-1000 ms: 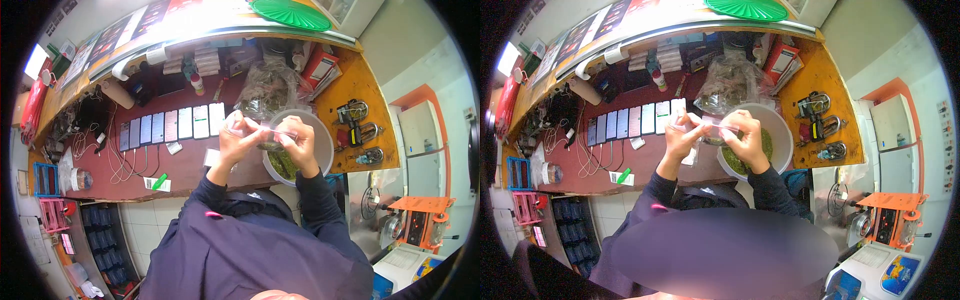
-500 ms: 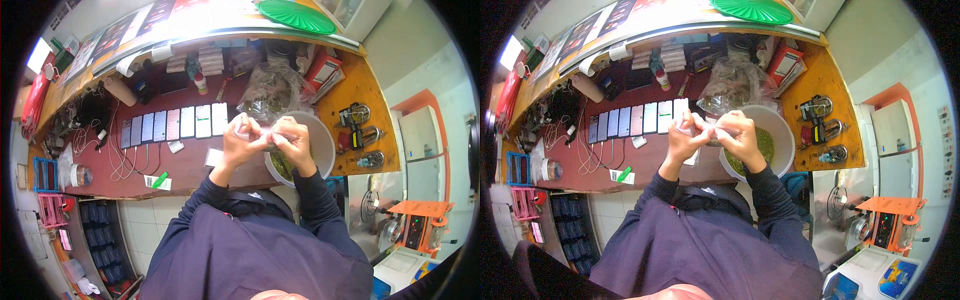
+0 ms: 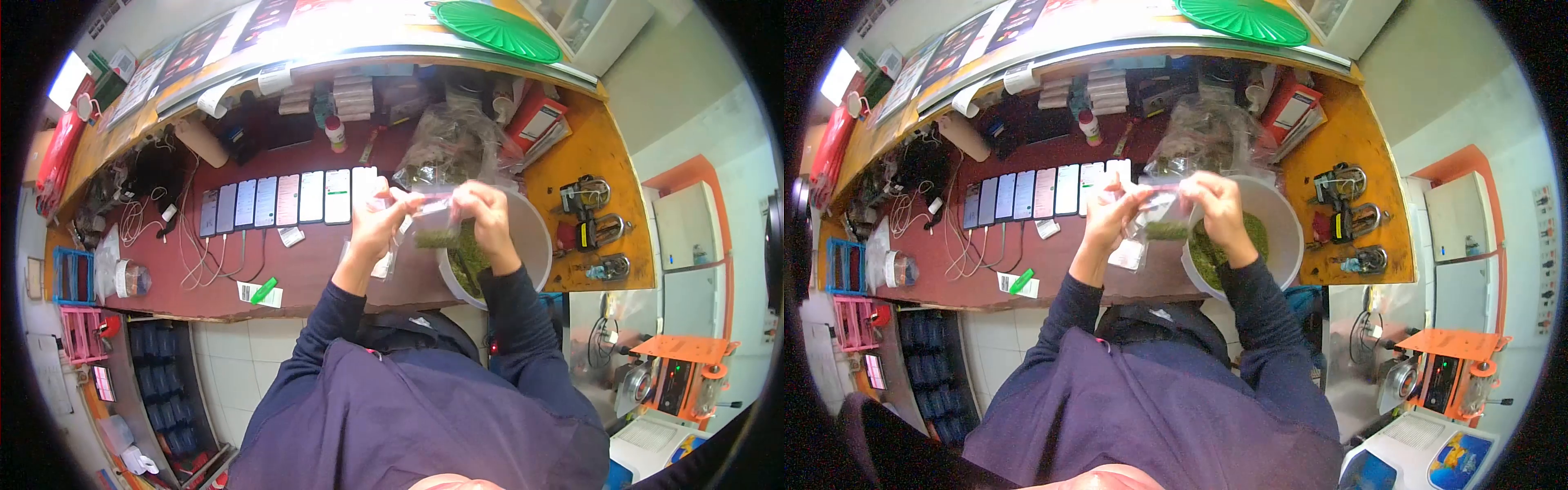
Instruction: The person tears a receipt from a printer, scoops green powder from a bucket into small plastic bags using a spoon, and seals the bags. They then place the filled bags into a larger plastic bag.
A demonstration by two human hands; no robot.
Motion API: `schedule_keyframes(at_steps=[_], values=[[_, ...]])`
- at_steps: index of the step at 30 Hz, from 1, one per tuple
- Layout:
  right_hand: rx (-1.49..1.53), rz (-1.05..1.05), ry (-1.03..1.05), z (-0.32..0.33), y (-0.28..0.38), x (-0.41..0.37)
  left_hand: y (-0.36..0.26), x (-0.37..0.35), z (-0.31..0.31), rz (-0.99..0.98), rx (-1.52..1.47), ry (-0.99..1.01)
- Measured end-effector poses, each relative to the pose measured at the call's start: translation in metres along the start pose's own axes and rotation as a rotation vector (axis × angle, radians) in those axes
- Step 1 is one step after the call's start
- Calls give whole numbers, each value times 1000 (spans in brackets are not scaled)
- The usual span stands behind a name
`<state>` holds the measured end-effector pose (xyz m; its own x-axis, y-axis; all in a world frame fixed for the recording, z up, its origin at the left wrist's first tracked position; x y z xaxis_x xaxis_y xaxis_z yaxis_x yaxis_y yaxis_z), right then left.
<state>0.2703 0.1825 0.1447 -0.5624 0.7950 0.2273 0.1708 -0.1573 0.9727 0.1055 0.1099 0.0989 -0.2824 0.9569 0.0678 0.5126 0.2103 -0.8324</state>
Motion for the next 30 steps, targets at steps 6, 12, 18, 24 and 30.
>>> schedule_keyframes(at_steps=[6,12,18,24,30], values=[[-1483,115,-320,61,-30,69,17,12,40,163,-119,-245],[-596,4,263,-67,-12,14,33,12,23,133,-325,-315],[-398,9,63,-57,-27,9,30,0,17,124,-234,-222],[-393,22,-84,-51,-28,2,31,-3,12,134,-225,-193],[-278,-144,-117,-32,-28,6,27,-9,19,173,45,-166]])
Point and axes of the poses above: each hand's wrist, its own x-axis towards the middle knuckle, its own z-axis out of the back of the hand, y = z × x, the point moved 5 cm from there along x, towards the middle knuckle, and after that the axes turned 1 degree about x, right-handed, at the moved point
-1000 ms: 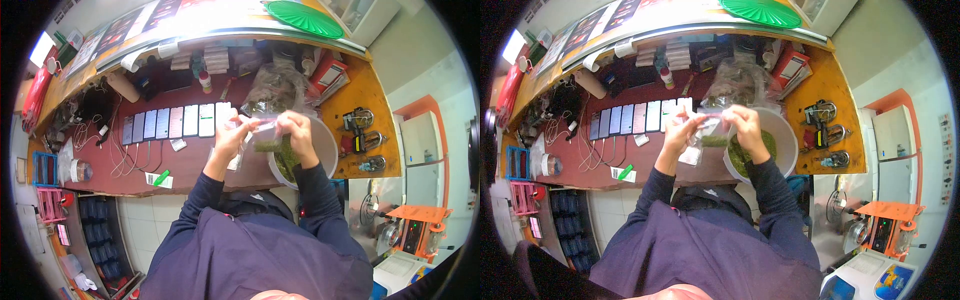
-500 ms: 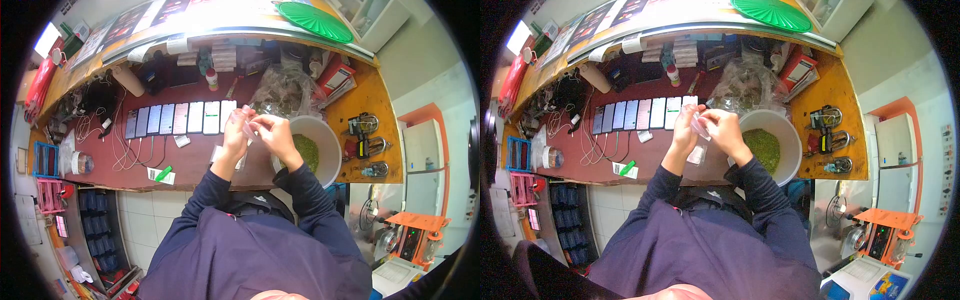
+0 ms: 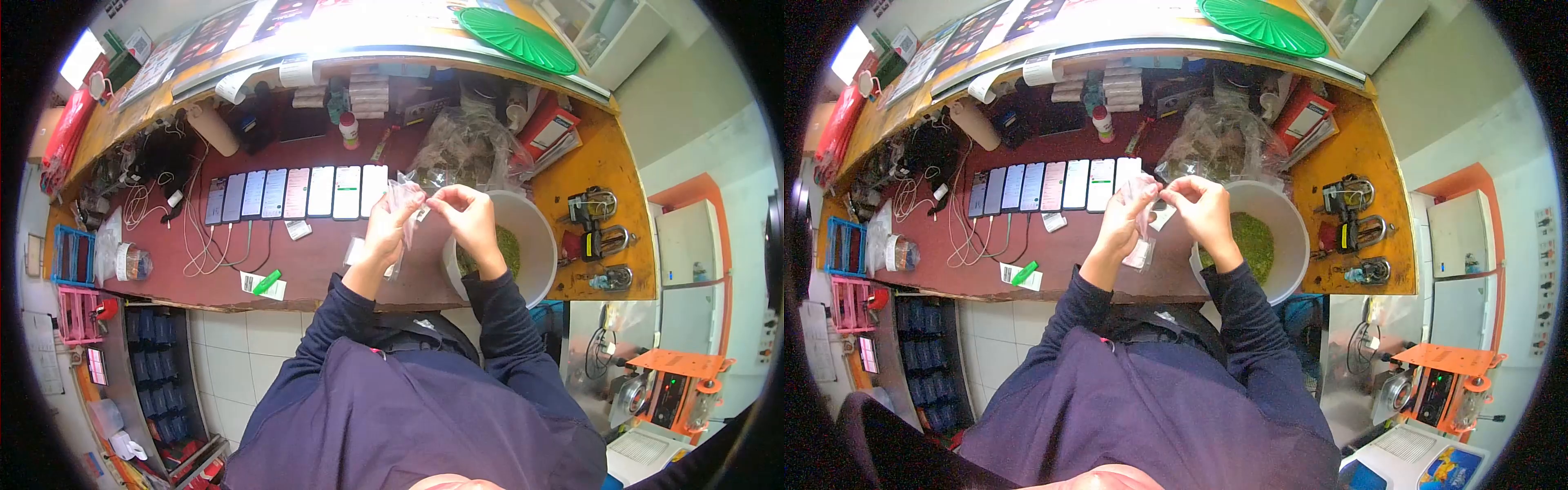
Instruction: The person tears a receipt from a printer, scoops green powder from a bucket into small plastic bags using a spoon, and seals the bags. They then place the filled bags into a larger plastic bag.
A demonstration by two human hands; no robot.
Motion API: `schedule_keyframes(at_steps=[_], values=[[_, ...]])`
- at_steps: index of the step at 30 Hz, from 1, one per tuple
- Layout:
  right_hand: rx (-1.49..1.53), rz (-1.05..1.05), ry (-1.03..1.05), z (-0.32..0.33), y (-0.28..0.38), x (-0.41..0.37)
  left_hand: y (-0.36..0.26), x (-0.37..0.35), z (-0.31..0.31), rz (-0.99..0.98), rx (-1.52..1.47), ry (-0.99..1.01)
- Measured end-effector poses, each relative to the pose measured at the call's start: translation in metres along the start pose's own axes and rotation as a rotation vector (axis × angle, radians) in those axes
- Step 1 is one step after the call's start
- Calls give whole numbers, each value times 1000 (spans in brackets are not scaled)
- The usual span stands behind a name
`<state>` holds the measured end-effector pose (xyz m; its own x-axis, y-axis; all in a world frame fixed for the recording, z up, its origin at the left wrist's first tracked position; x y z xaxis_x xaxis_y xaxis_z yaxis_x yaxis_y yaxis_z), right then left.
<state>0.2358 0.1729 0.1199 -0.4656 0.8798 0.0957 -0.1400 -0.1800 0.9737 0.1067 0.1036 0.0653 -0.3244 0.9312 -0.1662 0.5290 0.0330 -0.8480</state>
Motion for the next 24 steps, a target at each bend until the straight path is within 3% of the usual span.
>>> schedule_keyframes(at_steps=[6,8,10,12,14,16,19,22,24], values=[[-122,-5,109,-21,-5,-9,3,3,-4,12,-220,16],[50,-9,32,-20,-7,-7,2,3,-2,10,-209,49],[119,-24,41,-14,-11,-5,-6,-3,-3,24,0,76],[443,-97,-15,-3,-16,-1,0,0,4,-5,-8,67],[481,-153,20,2,-16,-1,13,4,18,79,-180,-32],[812,-228,-15,3,-12,-5,10,3,16,87,-304,-110],[856,-172,-109,5,-17,-6,11,4,14,142,-410,41],[849,-94,-185,10,-12,-8,13,-6,-2,272,-402,49],[814,-68,-206,12,-9,-10,17,-8,-10,206,-360,38]])
Point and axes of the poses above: each hand's wrist, its own x-axis towards the middle knuckle, its own z-axis out of the back of the hand, y = z × x, the point moved 5 cm from there along x, towards the middle knuckle, and after that the axes turned 1 degree about x, right-handed, at the moved point
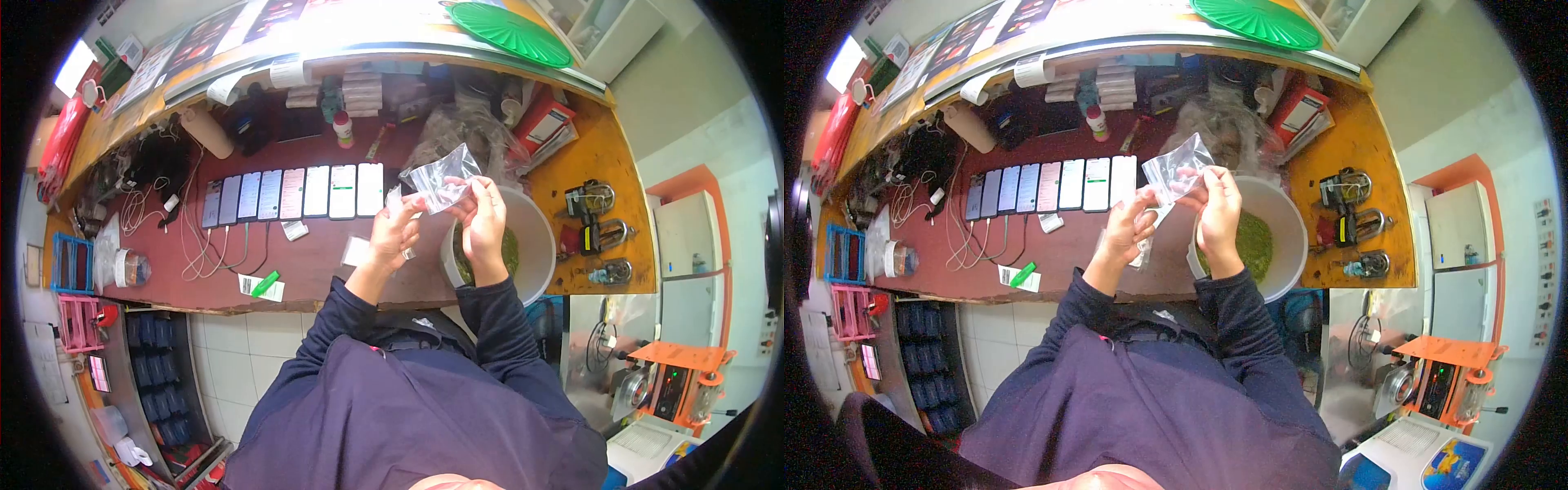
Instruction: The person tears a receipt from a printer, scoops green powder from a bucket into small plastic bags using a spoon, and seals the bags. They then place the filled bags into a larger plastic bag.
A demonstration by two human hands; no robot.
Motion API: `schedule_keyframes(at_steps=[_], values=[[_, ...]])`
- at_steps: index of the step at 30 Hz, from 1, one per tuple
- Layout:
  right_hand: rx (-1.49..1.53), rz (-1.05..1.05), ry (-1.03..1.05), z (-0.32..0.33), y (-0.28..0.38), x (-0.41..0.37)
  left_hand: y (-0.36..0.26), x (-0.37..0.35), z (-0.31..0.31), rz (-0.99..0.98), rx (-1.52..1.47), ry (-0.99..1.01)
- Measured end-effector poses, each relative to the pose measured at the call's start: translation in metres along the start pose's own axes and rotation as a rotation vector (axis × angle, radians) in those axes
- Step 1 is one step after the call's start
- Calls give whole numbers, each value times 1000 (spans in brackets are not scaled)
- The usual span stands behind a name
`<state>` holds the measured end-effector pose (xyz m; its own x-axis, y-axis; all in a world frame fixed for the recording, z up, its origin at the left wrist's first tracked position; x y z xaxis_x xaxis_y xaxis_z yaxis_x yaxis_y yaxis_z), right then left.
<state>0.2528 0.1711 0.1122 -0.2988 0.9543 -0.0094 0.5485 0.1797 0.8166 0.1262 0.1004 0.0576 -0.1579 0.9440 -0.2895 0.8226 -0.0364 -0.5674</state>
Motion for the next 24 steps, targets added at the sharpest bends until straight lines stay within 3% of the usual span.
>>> schedule_keyframes(at_steps=[6,7,8,9,10,12,14,17,18,22,24], values=[[-132,4,-50,4,6,-7,-10,-3,-8,-146,239,-27],[-587,358,-185,2,26,-14,-9,-2,-10,-143,242,-24],[-1042,715,-320,-9,43,-26,-16,-2,-13,-311,446,-47],[-1190,823,-211,-16,52,-29,-23,-4,-19,-482,647,-70],[-1191,823,-213,-18,57,-32,-24,-5,-20,-480,648,-68],[-1253,585,165,-26,45,-32,-24,-10,-26,-471,877,23],[-1152,470,171,-17,46,-25,-27,-11,-32,-492,930,44],[-1029,275,370,0,47,-18,-30,-11,-43,-278,1015,267],[-1028,274,369,2,49,-20,-29,-12,-44,-277,1016,267],[-1230,384,384,1,43,-32,-12,-17,-55,-532,1526,440],[-1471,555,205,0,42,-38,-3,-18,-57,-692,1766,367]])
Point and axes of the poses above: each hand's wrist, its own x-axis towards the middle knuckle, its own z-axis out of the back of the hand, y = z × x, the point moved 5 cm from there along x, towards the middle knuckle, and after that the axes turned 1 degree about x, right-handed, at the moved point
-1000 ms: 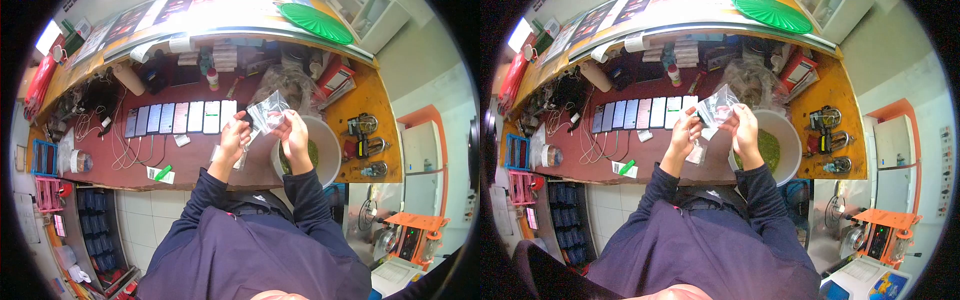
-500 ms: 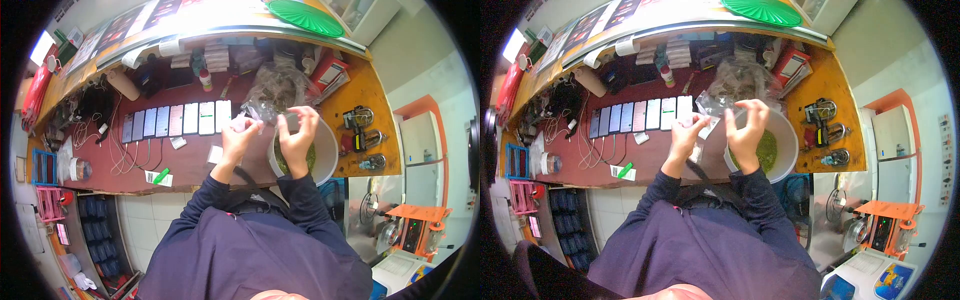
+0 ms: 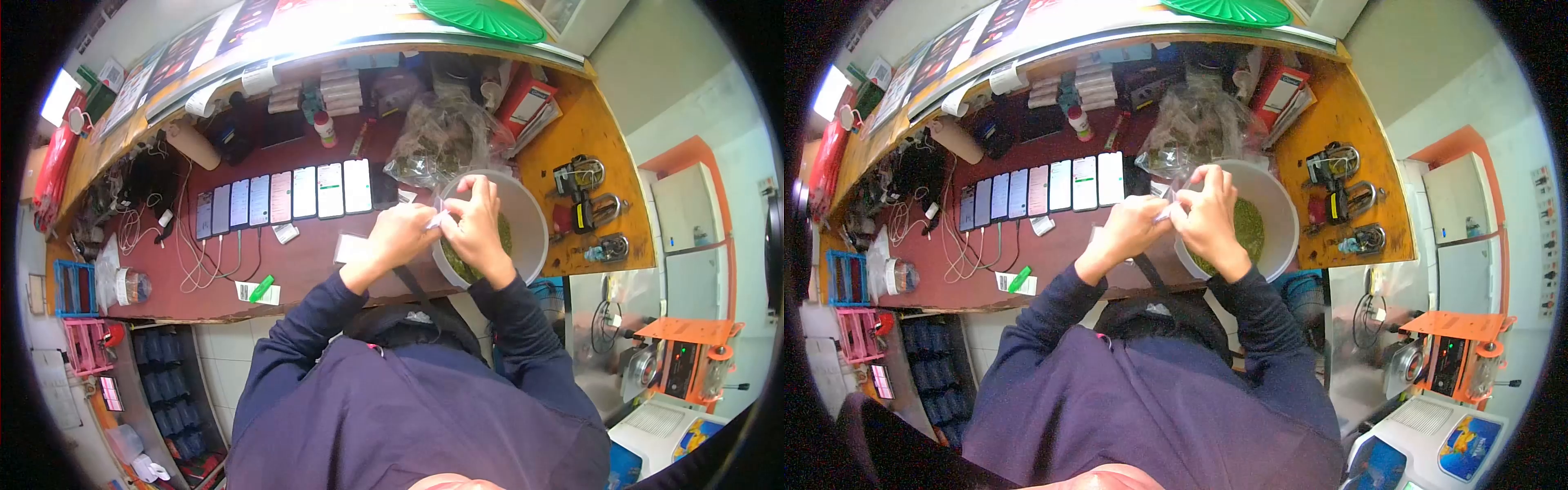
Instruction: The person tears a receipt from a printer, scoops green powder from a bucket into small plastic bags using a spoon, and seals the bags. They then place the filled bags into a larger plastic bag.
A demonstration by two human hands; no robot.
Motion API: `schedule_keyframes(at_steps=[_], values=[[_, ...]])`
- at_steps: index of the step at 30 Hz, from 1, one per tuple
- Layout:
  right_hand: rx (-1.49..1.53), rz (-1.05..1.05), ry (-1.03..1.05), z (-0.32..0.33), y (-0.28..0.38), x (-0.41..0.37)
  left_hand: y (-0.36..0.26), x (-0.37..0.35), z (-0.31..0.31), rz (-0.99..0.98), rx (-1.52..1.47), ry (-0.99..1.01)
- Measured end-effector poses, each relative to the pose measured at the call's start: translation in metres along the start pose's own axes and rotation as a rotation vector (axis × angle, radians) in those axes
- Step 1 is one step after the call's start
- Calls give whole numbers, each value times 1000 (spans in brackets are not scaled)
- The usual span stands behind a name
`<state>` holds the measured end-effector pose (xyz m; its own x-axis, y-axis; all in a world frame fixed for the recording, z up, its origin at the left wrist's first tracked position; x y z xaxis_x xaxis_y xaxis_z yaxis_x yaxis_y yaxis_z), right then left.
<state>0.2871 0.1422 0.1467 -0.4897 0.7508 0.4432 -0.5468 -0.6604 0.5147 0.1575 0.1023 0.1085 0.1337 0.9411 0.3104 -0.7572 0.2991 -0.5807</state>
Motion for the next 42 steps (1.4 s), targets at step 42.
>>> schedule_keyframes(at_steps=[42], values=[[-552,-293,1124,-32,-161,-53,71,-42,52,-1,-323,-558]])
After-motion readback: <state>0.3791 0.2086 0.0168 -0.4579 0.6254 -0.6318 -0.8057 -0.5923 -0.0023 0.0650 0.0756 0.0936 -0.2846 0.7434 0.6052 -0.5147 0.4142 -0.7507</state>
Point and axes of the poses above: each hand's wrist, its own x-axis towards the middle knuckle, its own z-axis out of the back of the hand, y = z × x, the point moved 5 cm from there along x, towards the middle knuckle, and after that the axes turned 1 degree about x, right-handed, at the moved point
